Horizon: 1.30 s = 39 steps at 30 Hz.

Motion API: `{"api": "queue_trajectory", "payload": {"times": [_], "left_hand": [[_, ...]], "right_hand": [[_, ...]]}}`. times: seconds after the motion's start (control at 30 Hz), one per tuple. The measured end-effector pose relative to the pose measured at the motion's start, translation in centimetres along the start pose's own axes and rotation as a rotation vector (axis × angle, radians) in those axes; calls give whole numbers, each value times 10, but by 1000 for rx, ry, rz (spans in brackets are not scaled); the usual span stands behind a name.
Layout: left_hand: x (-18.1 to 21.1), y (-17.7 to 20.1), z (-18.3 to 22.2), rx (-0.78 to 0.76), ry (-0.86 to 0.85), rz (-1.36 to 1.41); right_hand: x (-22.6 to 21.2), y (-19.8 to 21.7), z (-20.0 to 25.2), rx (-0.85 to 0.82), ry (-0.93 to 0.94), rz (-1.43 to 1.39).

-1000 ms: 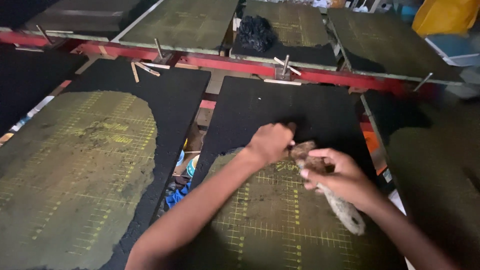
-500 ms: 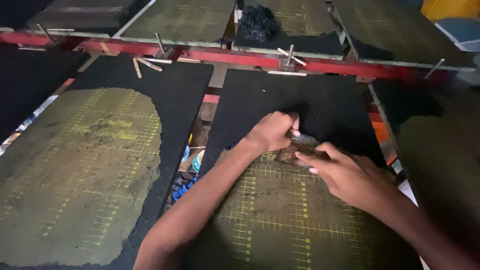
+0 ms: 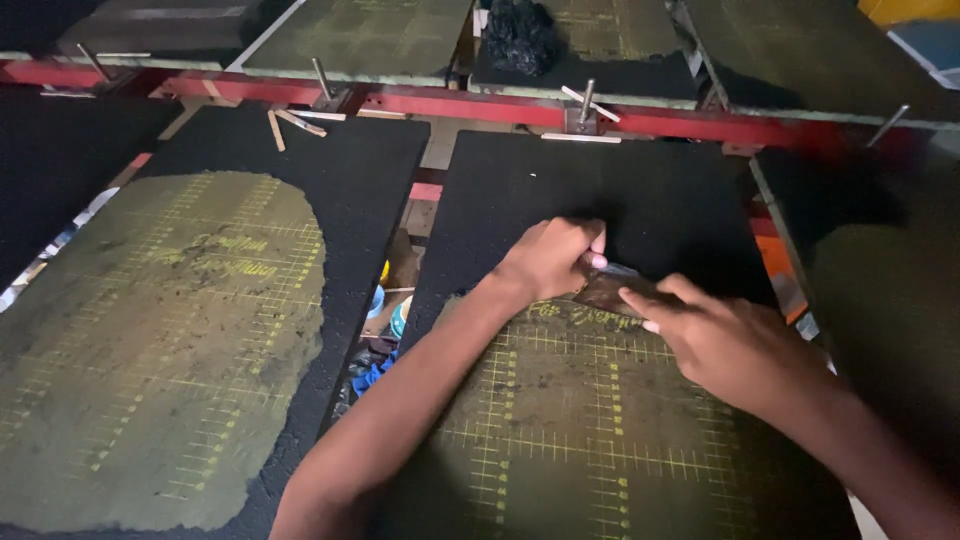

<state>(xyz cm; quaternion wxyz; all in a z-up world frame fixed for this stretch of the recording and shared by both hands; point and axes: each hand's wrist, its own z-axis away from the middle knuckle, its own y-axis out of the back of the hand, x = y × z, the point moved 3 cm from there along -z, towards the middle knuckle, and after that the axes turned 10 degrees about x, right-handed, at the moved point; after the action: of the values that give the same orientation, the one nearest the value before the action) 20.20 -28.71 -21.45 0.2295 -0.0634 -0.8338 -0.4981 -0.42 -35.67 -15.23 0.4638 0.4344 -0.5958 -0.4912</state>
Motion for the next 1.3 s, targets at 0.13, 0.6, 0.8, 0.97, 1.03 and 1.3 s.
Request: {"api": "queue_trajectory", "payload": {"times": [0.13,0.6,0.8,0.97,1.03,1.3], "left_hand": [[2,2,2,-24,-5,-35],[-6,0,-2,5,2,65],[0,2,0,-9,-19,-24],[0,-4,0,-22,-33,-154],[11,13,5,-46,25,-27],[23,17,3,-102,138,37]], "right_hand": [[12,-2,3,-89,-47,-18],[7,-13,-5,121,57,-137],[30,-15,-3,50,8,-65],[60,-25,0,-49,-106,-235],[69,-14,2,-26,-140,-356],[76,26,12,-197,-552,-325]]}}
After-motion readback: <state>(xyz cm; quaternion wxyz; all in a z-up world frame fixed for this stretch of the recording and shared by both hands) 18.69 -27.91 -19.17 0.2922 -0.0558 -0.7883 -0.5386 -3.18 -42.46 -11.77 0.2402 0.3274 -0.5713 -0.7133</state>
